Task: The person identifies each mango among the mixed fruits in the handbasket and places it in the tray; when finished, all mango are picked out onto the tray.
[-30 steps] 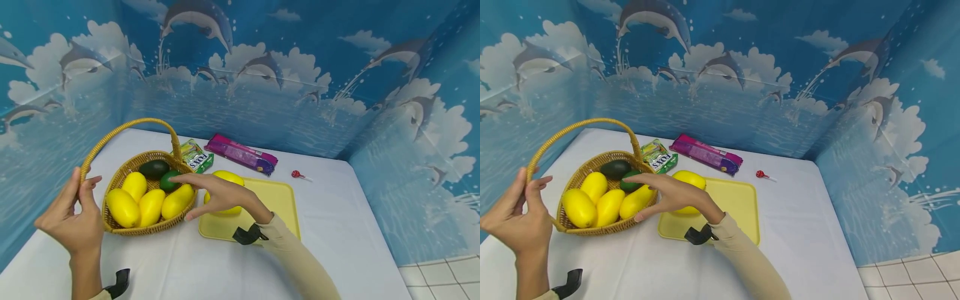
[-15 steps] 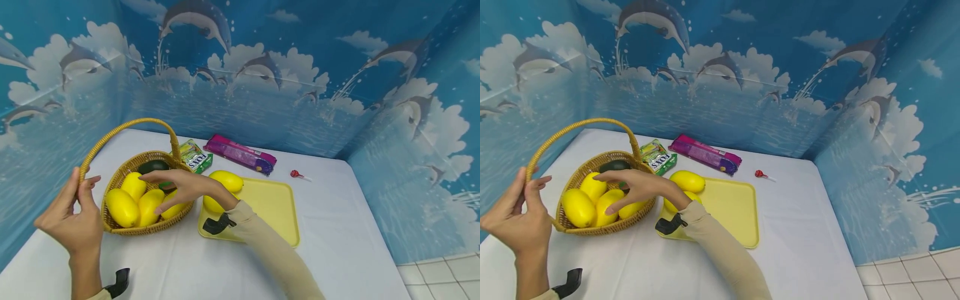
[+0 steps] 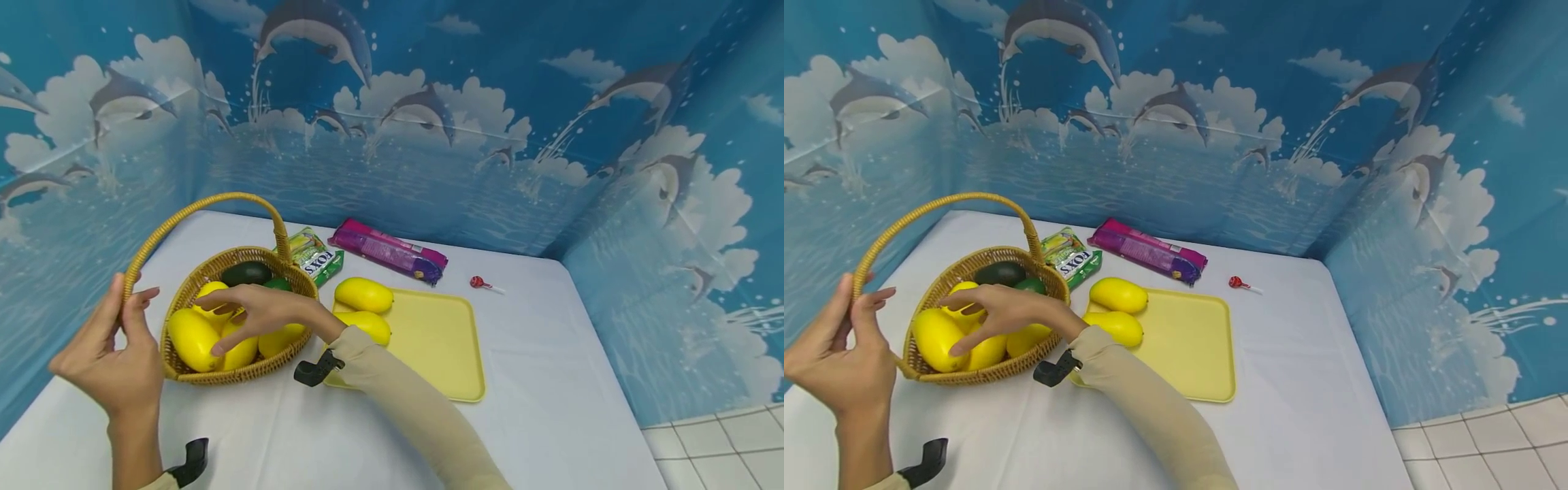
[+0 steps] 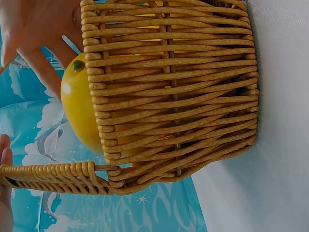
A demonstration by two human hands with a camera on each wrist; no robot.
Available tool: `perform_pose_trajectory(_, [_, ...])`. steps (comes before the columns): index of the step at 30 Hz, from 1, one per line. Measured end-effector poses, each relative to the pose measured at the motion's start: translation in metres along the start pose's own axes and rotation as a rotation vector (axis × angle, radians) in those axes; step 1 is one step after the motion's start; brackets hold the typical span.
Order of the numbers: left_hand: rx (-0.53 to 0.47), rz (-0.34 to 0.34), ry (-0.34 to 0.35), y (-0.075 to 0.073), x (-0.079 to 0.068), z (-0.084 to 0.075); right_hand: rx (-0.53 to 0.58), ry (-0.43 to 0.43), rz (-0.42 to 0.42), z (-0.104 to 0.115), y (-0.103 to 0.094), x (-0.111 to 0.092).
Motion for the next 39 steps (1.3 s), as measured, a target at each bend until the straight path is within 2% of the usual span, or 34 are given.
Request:
perform_pose_trajectory(7, [-0.010,0.002,-0.009,0.000,0.000,0.001,0.025,0.045,-0.014,-0.006,0.003,0.017])
perform_pose_trajectory(11, [0.022,0.012,0.001,0.000,0.000,0.000,0.050,0.070,-0.032,-0.009,0.004,0.023])
perform_pose_trajectory(14, [0.052,0.029,0.005,0.001,0.000,-0.001,0.026,0.100,-0.049,-0.011,0.007,0.025])
perform_pose_trajectory(19, [0.031,0.024,-0.003,0.002,-0.001,0.000,-0.046,0.160,-0.084,-0.015,0.009,0.024])
perform_pose_trajectory(28, [0.065,0.029,0.009,0.001,0.000,-0.001,-0.104,0.205,-0.064,-0.013,0.012,0.026])
perform_pose_trajectory(33, [0.050,0.029,0.007,0.001,0.001,-0.001,-0.122,0.211,-0.057,-0.013,0.009,0.028])
perform_pose_trajectory(39, [0.062,0.032,-0.001,0.002,0.001,-0.002,-0.079,0.184,-0.047,-0.012,0.005,0.029])
Point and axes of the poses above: each hand's wrist, its own x-axis towards the middle knuckle, its own y-axis out of the palm, z = x × y, the point moved 9 cm from there along x, towards the middle knuckle, and after that the axes turned 3 degrees about -x, right-handed, at the moved point
